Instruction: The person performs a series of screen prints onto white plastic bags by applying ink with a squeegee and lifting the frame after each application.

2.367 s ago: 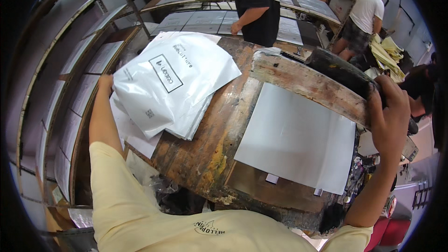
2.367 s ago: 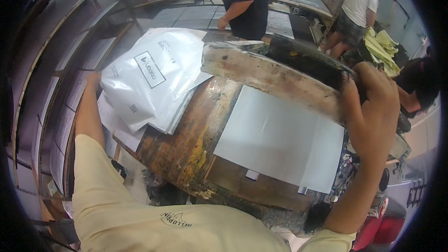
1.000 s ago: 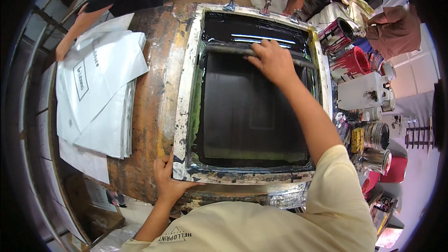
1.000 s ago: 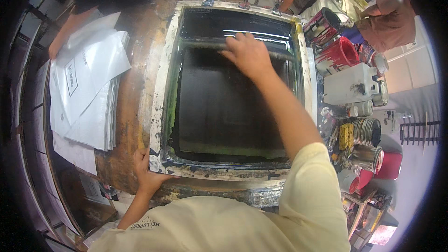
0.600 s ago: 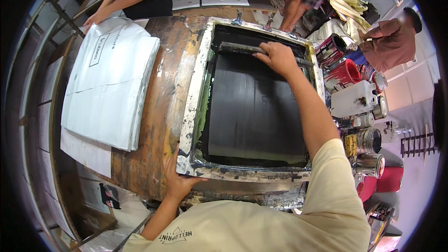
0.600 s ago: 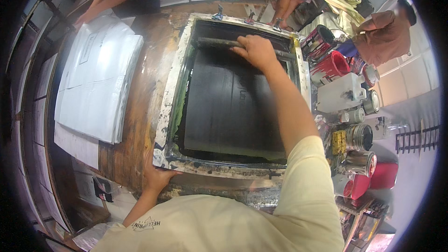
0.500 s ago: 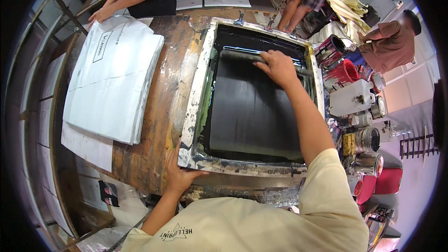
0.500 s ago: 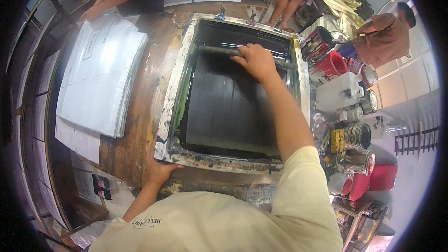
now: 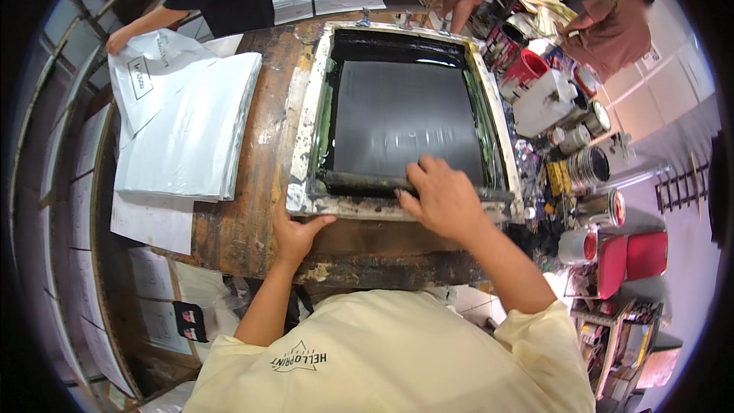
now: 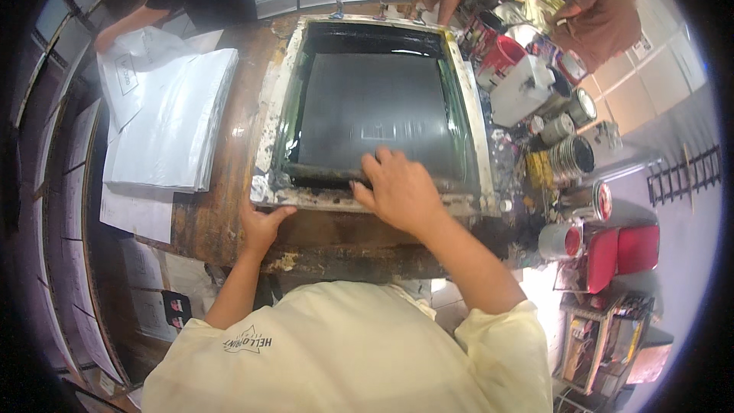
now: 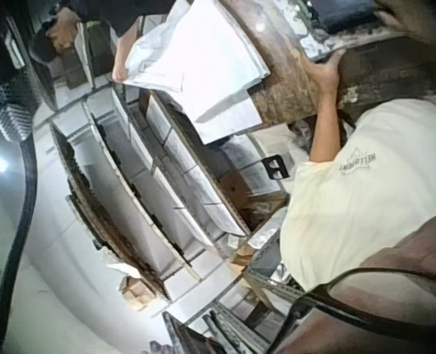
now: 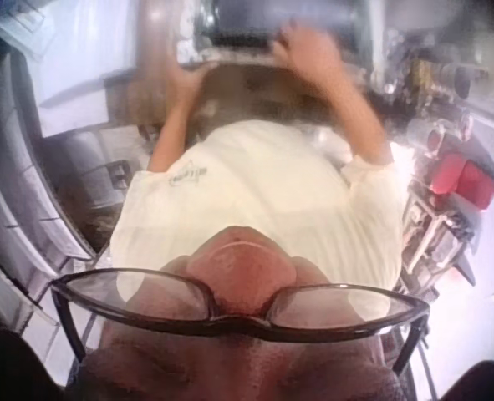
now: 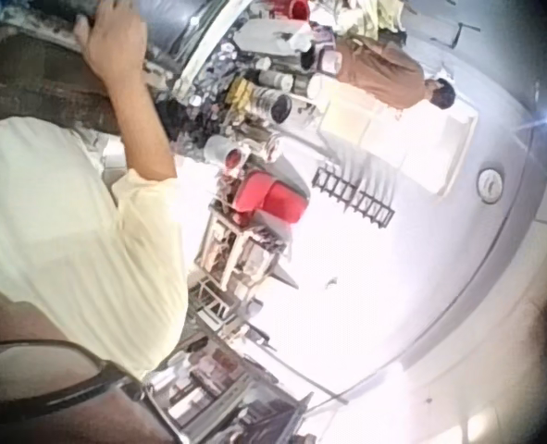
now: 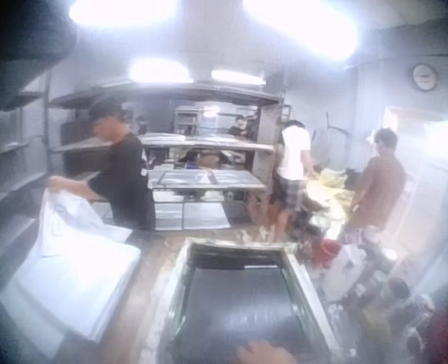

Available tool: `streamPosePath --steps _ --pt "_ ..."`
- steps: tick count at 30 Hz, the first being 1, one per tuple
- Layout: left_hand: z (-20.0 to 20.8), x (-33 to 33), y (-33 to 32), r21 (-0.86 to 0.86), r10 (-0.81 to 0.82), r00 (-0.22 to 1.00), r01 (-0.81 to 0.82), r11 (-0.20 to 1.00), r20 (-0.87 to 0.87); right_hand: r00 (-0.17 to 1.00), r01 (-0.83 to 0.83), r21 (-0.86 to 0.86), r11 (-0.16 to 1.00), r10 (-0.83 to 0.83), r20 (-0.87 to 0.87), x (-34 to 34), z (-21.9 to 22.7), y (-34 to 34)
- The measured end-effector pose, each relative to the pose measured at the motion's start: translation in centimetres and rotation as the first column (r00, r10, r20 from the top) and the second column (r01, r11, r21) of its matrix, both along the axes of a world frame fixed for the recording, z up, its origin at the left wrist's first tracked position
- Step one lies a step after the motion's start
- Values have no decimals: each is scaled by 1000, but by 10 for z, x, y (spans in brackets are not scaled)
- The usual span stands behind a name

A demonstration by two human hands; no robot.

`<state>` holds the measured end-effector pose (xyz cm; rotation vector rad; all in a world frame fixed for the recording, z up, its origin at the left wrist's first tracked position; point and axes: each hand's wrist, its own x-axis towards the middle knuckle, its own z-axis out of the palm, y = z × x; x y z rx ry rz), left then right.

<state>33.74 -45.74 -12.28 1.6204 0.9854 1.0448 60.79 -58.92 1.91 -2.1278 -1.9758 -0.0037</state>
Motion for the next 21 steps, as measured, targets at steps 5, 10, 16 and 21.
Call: streamPosePath --steps 5,10,16,21 --pt "78 16 6 50 11 977 -22 999 215 987 5 265 964 -48 153 -7 54 0" --pt "139 38 49 135 -51 940 5 991 338 958 -23 509 860 -127 258 17 109 44" --pt "88 43 3 427 82 888 136 894 -453 949 -121 635 763 -100 300 41 153 83" --pt "10 41 -58 264 84 477 324 908 -875 985 -48 565 824 -55 164 44 188 90"
